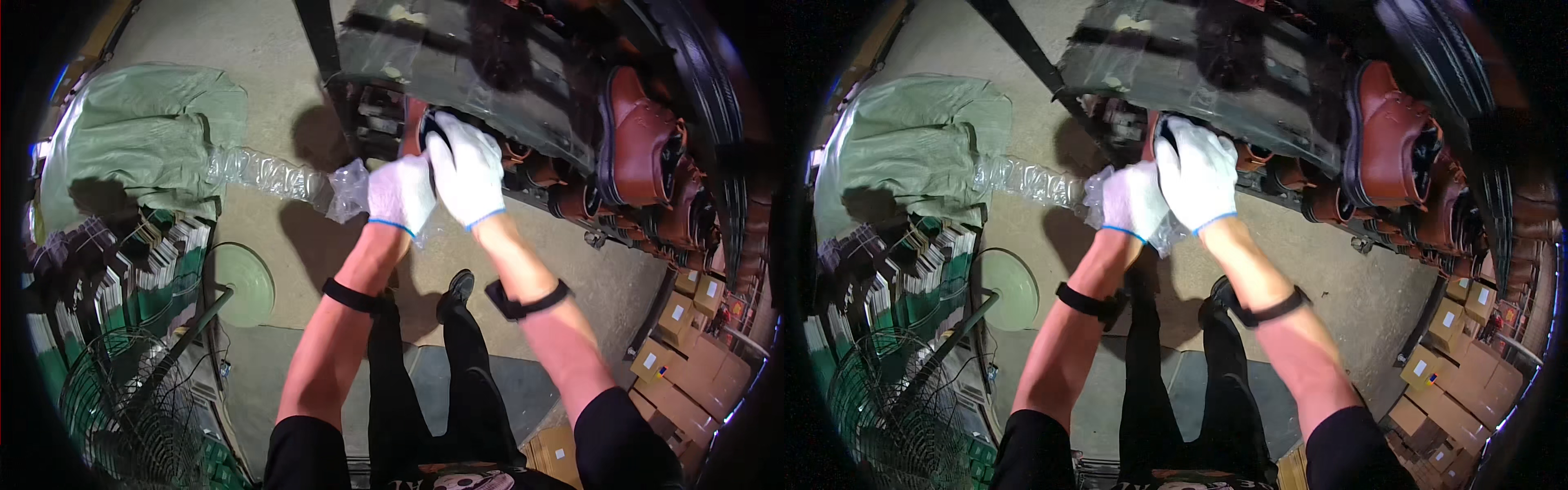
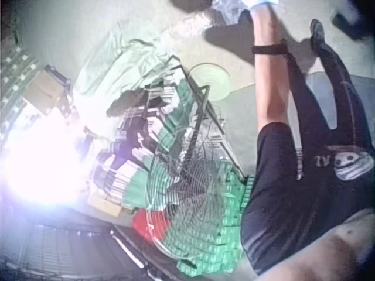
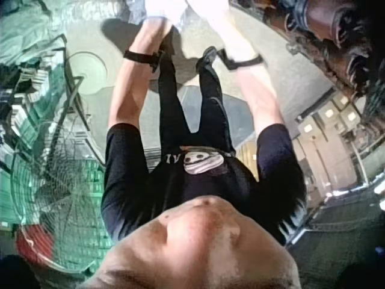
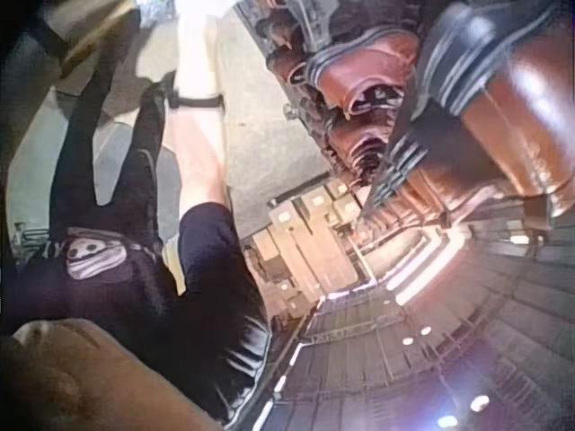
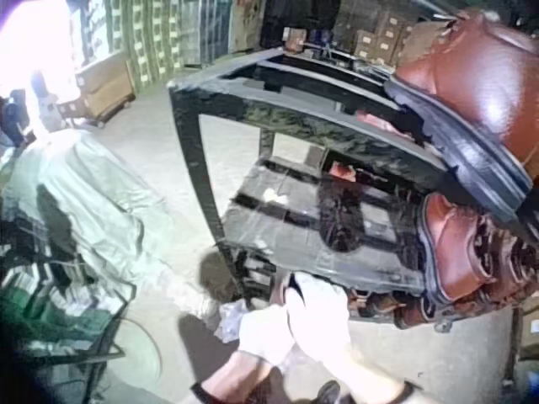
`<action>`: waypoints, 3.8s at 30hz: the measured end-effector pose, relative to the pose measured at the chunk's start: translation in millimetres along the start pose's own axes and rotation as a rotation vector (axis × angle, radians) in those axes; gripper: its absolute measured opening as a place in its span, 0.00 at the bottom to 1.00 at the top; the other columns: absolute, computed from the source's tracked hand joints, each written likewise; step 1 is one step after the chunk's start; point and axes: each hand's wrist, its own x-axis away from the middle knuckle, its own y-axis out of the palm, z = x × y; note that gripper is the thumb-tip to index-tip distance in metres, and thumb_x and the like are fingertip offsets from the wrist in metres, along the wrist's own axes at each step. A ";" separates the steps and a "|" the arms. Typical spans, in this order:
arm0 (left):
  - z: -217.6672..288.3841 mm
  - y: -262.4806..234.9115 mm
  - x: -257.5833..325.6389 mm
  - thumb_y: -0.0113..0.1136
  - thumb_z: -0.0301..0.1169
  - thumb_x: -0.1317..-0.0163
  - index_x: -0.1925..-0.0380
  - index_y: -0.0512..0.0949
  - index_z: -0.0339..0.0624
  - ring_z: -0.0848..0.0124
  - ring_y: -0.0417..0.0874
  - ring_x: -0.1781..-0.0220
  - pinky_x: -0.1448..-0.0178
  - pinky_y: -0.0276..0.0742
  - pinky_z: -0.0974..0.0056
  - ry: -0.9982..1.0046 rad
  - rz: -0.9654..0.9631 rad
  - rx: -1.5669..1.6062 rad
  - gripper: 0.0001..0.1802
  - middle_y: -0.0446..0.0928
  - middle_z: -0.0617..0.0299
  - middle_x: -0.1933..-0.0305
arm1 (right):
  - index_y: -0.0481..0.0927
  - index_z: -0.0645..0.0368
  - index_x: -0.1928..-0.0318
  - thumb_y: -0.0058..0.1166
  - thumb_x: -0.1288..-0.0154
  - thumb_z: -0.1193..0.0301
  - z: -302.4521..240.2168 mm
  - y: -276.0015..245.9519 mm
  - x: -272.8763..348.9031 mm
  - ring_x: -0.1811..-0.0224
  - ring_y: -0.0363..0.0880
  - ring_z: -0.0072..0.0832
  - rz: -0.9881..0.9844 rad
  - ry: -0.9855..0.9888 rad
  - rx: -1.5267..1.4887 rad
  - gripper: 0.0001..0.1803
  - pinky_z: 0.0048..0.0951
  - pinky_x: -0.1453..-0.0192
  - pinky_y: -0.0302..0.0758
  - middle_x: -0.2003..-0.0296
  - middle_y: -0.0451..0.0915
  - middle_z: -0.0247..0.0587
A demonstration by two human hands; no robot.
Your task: The recorder is stuffing shoes with plastic packaging material and organizing them on a rolling rack in a factory setting.
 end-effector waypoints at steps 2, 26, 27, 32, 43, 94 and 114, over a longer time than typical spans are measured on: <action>4.8 -19.3 -18.7 0.62 0.35 0.33 0.58 0.80 0.46 0.40 0.88 0.64 0.62 0.82 0.41 -0.038 -0.079 0.126 0.08 0.85 0.45 0.69 | 0.76 0.59 0.28 0.66 0.36 0.75 -4.0 -25.9 42.6 0.32 0.79 0.54 -0.001 0.009 -0.101 0.34 0.50 0.24 0.72 0.36 0.81 0.55; 103.0 84.9 -4.8 0.63 0.34 0.37 0.55 0.86 0.45 0.49 0.89 0.68 0.62 0.85 0.46 0.091 -0.142 0.094 0.13 0.86 0.49 0.68 | 0.90 0.62 0.53 0.66 0.34 0.74 111.3 -123.9 79.5 0.55 0.87 0.32 0.258 0.422 -0.538 0.11 0.32 0.50 0.82 0.58 0.88 0.41; 113.5 80.7 9.8 0.63 0.33 0.37 0.56 0.85 0.45 0.50 0.89 0.68 0.63 0.84 0.47 0.040 -0.149 0.057 0.11 0.86 0.49 0.68 | 0.90 0.60 0.54 0.66 0.37 0.73 112.2 -107.6 59.7 0.57 0.87 0.36 0.188 0.110 -0.097 0.12 0.34 0.52 0.82 0.61 0.87 0.42; 114.6 85.2 27.5 0.63 0.33 0.36 0.61 0.80 0.43 0.48 0.88 0.70 0.66 0.83 0.46 0.056 -0.024 0.172 0.07 0.84 0.49 0.71 | 0.88 0.56 0.60 0.64 0.41 0.72 131.3 -41.8 35.8 0.58 0.85 0.50 0.310 -0.112 0.392 0.08 0.44 0.49 0.82 0.62 0.86 0.47; 107.8 70.0 2.9 0.63 0.33 0.35 0.61 0.83 0.44 0.46 0.90 0.65 0.62 0.84 0.45 -0.036 -0.005 0.130 0.07 0.86 0.47 0.71 | 0.88 0.62 0.48 0.55 0.23 0.59 92.3 -79.5 55.9 0.40 0.84 0.53 0.051 0.070 -0.081 0.20 0.52 0.31 0.74 0.50 0.88 0.58; 190.7 149.6 45.2 0.63 0.35 0.37 0.66 0.85 0.44 0.53 0.90 0.71 0.67 0.84 0.50 0.076 -0.007 0.039 0.08 0.85 0.54 0.72 | 0.89 0.55 0.59 0.64 0.39 0.73 169.2 -140.4 106.3 0.58 0.87 0.48 0.214 -0.248 0.103 0.08 0.47 0.51 0.82 0.62 0.88 0.44; 242.7 111.4 82.9 0.68 0.31 0.36 0.61 0.80 0.41 0.40 0.86 0.60 0.58 0.81 0.45 0.086 -0.403 0.366 0.08 0.84 0.43 0.64 | 0.90 0.57 0.55 0.67 0.41 0.74 230.0 -298.7 157.2 0.55 0.88 0.47 -0.707 0.008 -0.055 0.13 0.44 0.48 0.84 0.58 0.89 0.49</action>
